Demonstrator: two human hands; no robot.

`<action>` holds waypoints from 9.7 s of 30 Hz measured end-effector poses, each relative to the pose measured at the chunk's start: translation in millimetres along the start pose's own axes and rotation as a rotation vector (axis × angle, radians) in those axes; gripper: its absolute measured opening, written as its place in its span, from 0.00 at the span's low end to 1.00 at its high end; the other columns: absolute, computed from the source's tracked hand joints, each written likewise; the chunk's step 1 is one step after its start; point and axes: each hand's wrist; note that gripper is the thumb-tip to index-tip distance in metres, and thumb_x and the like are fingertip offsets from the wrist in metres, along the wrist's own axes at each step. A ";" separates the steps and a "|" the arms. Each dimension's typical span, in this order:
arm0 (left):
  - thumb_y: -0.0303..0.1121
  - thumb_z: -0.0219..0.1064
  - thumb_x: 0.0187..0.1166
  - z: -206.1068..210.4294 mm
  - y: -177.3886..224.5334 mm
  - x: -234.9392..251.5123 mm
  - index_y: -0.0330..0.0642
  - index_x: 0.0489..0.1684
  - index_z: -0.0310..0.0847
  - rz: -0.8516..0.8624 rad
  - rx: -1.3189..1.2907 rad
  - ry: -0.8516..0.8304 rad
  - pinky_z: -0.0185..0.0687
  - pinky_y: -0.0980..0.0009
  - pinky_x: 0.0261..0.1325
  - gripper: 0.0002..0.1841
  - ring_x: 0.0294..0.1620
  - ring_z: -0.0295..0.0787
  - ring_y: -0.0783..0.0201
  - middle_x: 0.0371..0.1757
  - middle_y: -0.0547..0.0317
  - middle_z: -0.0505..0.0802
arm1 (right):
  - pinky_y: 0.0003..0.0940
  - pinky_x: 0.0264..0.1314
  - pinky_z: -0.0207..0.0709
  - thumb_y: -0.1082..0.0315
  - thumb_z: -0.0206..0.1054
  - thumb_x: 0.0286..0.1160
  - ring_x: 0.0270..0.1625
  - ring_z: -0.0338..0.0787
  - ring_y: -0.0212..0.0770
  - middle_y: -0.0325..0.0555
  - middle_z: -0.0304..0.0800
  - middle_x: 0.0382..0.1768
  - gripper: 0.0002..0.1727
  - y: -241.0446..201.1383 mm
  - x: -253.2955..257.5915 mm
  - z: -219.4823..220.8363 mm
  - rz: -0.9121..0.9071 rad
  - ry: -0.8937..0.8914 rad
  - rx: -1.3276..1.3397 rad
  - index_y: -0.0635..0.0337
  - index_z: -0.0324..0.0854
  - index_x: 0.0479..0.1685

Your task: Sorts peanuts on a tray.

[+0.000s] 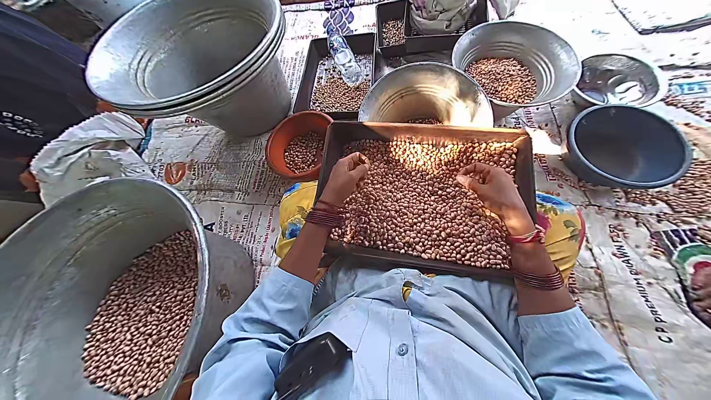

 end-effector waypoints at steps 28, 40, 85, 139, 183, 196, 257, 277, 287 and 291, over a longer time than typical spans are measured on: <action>0.30 0.74 0.78 30.0 -11.9 -37.6 0.42 0.47 0.92 0.137 0.488 -0.172 0.76 0.59 0.33 0.06 0.22 0.74 0.61 0.21 0.56 0.83 | 0.21 0.21 0.63 0.65 0.71 0.78 0.17 0.68 0.23 0.28 0.74 0.17 0.03 -21.6 -21.9 56.5 -0.039 -0.211 0.258 0.53 0.87 0.41; 0.27 0.61 0.85 6.3 -10.8 -52.6 0.37 0.46 0.88 0.048 0.174 -0.217 0.72 0.74 0.33 0.08 0.24 0.74 0.75 0.28 0.62 0.87 | 0.59 0.42 0.83 0.69 0.70 0.77 0.40 0.93 0.60 0.58 0.92 0.37 0.07 -45.3 -24.3 89.0 -0.386 -0.210 -0.417 0.60 0.92 0.46; 0.24 0.73 0.77 -5.2 -4.6 4.0 0.33 0.47 0.91 0.163 0.800 0.130 0.82 0.39 0.62 0.07 0.57 0.89 0.36 0.50 0.36 0.92 | 0.74 0.58 0.76 0.68 0.70 0.80 0.57 0.89 0.70 0.66 0.91 0.53 0.16 -28.7 -7.4 -40.7 0.056 0.022 -0.501 0.60 0.86 0.64; 0.23 0.70 0.77 -1.1 -27.0 9.2 0.36 0.57 0.89 0.095 0.767 0.142 0.81 0.39 0.65 0.13 0.64 0.85 0.35 0.57 0.37 0.90 | 0.64 0.47 0.83 0.77 0.71 0.73 0.46 0.92 0.66 0.62 0.91 0.42 0.05 -47.1 68.9 88.0 -0.477 -0.009 -0.484 0.63 0.90 0.44; 0.31 0.66 0.83 51.4 11.7 39.5 0.41 0.53 0.90 0.269 0.618 -0.044 0.83 0.44 0.51 0.10 0.41 0.90 0.45 0.39 0.44 0.92 | 0.41 0.25 0.66 0.65 0.68 0.83 0.21 0.73 0.42 0.45 0.79 0.23 0.06 -39.5 45.4 33.5 -0.025 -0.072 -0.002 0.55 0.87 0.49; 0.33 0.73 0.79 68.3 15.3 -23.3 0.42 0.47 0.94 0.293 0.722 -0.091 0.87 0.42 0.52 0.07 0.47 0.94 0.44 0.45 0.45 0.96 | 0.54 0.40 0.82 0.67 0.71 0.77 0.36 0.90 0.48 0.47 0.93 0.35 0.08 -25.2 -4.7 50.1 -0.275 -0.087 -0.214 0.52 0.93 0.48; 0.22 0.52 0.87 113.5 44.5 21.3 0.32 0.42 0.85 -0.098 -0.051 -0.755 0.58 0.83 0.18 0.12 0.13 0.62 0.79 0.16 0.69 0.75 | 0.64 0.42 0.79 0.59 0.75 0.74 0.43 0.91 0.63 0.60 0.89 0.36 0.15 3.6 0.4 30.9 -0.042 -0.057 -0.443 0.65 0.86 0.41; 0.45 0.43 0.96 99.3 47.2 -15.8 0.44 0.34 0.80 -0.338 -0.276 -0.654 0.77 0.82 0.26 0.24 0.22 0.81 0.78 0.22 0.69 0.86 | 0.46 0.47 0.88 0.71 0.74 0.73 0.41 0.95 0.41 0.44 0.95 0.40 0.07 -58.9 -30.4 11.3 -0.343 -0.095 -0.215 0.54 0.89 0.48; 0.24 0.61 0.85 -52.9 56.7 26.5 0.40 0.50 0.93 -0.070 0.802 0.003 0.78 0.32 0.58 0.11 0.50 0.90 0.35 0.47 0.36 0.94 | 0.64 0.47 0.81 0.71 0.71 0.75 0.44 0.92 0.59 0.55 0.93 0.38 0.07 -11.9 -10.4 17.2 -0.102 -0.148 -0.465 0.57 0.92 0.47; 0.27 0.65 0.81 -68.0 59.4 35.9 0.38 0.54 0.91 0.151 0.858 0.321 0.61 0.33 0.79 0.11 0.76 0.76 0.32 0.65 0.33 0.88 | 0.63 0.48 0.81 0.72 0.70 0.75 0.48 0.93 0.62 0.58 0.93 0.40 0.07 -13.9 -6.4 31.8 -0.075 -0.145 -0.530 0.59 0.91 0.47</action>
Point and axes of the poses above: each hand's wrist, its own x-axis towards the middle knuckle, its own z-axis out of the palm, y = z × x
